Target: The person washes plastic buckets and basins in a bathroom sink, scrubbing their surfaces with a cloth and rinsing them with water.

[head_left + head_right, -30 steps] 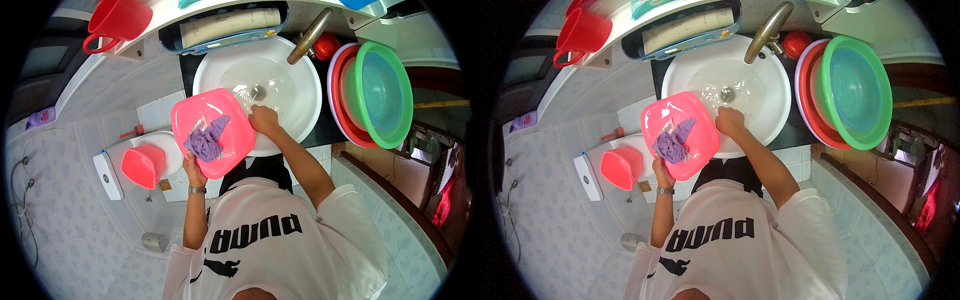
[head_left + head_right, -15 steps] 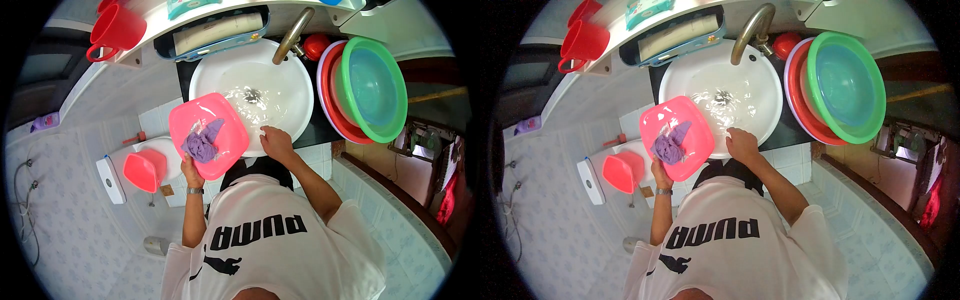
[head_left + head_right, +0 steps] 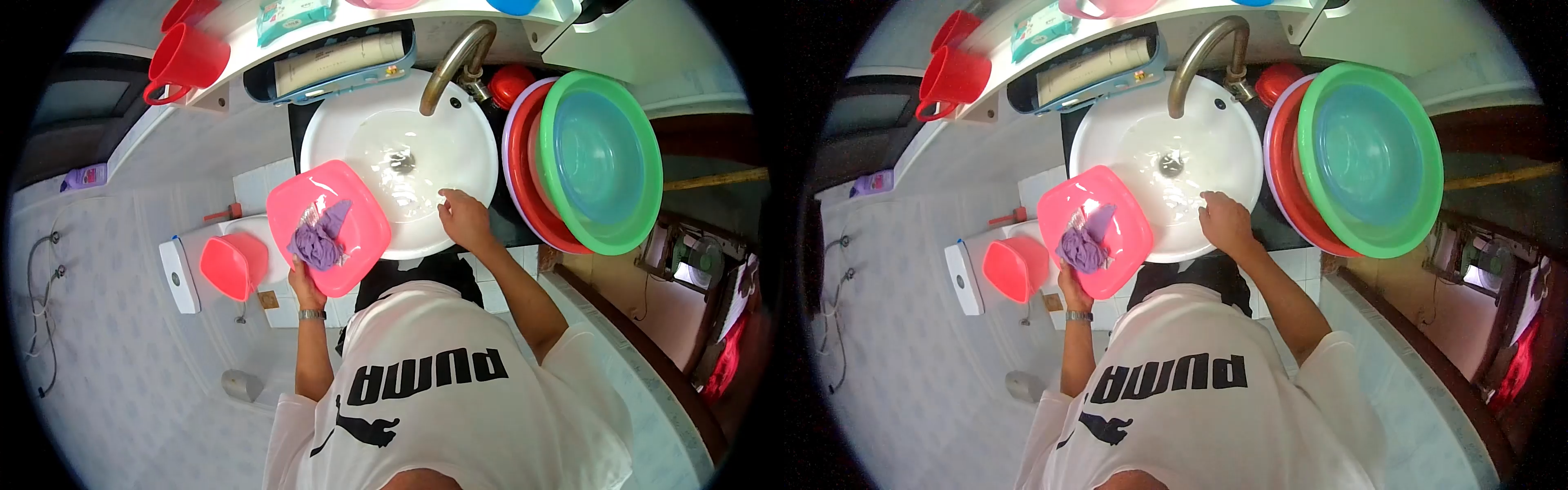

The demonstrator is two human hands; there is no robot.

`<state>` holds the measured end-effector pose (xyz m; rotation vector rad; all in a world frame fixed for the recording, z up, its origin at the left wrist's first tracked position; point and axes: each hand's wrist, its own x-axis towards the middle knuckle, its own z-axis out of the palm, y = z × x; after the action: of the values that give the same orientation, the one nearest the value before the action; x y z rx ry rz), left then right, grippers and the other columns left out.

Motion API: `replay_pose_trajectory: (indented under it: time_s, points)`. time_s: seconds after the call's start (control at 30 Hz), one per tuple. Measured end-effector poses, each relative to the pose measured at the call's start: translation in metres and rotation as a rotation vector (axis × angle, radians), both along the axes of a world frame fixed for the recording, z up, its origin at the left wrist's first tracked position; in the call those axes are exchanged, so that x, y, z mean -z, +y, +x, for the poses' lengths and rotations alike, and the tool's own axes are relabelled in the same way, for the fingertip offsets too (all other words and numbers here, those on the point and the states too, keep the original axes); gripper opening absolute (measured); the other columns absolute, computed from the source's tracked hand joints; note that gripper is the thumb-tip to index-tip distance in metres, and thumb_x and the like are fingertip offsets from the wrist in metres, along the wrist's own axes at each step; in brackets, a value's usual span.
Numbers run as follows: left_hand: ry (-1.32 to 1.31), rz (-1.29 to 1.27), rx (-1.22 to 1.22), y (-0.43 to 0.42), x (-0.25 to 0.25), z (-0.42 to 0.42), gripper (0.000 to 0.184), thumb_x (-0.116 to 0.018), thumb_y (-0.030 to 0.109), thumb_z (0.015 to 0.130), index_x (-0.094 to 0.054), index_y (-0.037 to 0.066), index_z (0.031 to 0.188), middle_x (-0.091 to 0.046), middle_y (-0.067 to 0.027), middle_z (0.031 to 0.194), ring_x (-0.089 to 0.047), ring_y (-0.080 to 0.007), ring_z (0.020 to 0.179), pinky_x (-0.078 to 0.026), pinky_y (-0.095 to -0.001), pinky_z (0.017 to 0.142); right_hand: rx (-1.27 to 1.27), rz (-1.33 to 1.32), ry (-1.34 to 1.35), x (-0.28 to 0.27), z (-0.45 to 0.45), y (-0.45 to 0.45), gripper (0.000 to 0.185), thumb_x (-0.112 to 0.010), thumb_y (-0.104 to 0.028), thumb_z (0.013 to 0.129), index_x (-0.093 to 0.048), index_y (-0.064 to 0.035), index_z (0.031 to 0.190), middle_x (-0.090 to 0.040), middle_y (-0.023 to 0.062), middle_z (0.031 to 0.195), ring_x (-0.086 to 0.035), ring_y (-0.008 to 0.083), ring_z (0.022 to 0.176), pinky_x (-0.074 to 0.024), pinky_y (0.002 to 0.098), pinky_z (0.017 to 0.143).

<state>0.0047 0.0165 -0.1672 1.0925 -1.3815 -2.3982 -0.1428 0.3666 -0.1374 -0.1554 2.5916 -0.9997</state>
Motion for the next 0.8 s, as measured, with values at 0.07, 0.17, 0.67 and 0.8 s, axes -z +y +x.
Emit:
replay_pose_trajectory:
  time_s: [0.07, 0.17, 0.67, 0.8]
  points:
    - [-0.005, 0.010, -0.009, 0.003, -0.002, 0.002, 0.057, -0.060, 0.043, 0.095, -0.049, 0.000, 0.130, -0.058, -0.0101, 0.127, -0.059, -0.0229, 0.113, -0.049, -0.0406, 0.098, -0.004, -0.006, -0.001, -0.005, -0.004, 0.006, 0.031, -0.061, -0.018, 0.087, -0.064, -0.0039, 0.114, -0.067, 0.0154, 0.096, -0.066, 0.0334, 0.088, -0.0516, 0.0449, 0.080]
    - [0.017, 0.010, 0.013, 0.001, 0.001, 0.002, 0.056, -0.059, 0.042, 0.096, -0.048, 0.000, 0.131, -0.057, -0.0104, 0.128, -0.058, -0.0230, 0.114, -0.049, -0.0409, 0.098, 0.061, -0.052, 0.024, -0.013, -0.007, 0.012, 0.031, -0.061, -0.017, 0.086, -0.065, -0.0041, 0.114, -0.068, 0.0133, 0.093, -0.066, 0.0322, 0.086, -0.0518, 0.0441, 0.079]
    - [0.086, 0.083, -0.002, -0.011, 0.016, 0.001, 0.055, -0.063, 0.035, 0.095, -0.049, -0.003, 0.131, -0.058, -0.0110, 0.127, -0.058, -0.0222, 0.113, -0.048, -0.0393, 0.098, 0.227, 0.027, 0.131, -0.017, 0.053, -0.015, 0.030, -0.062, -0.015, 0.085, -0.067, -0.0007, 0.112, -0.069, 0.0166, 0.099, -0.066, 0.0301, 0.077, -0.0515, 0.0390, 0.074]
    - [0.033, 0.016, 0.013, -0.013, 0.016, -0.004, 0.054, -0.060, 0.040, 0.096, -0.050, -0.003, 0.127, -0.060, -0.0110, 0.124, -0.061, -0.0218, 0.108, -0.051, -0.0386, 0.094, 0.261, -0.014, 0.149, -0.030, 0.063, -0.021, 0.030, -0.062, -0.014, 0.085, -0.067, 0.0002, 0.111, -0.068, 0.0180, 0.102, -0.067, 0.0327, 0.079, -0.0519, 0.0409, 0.077]
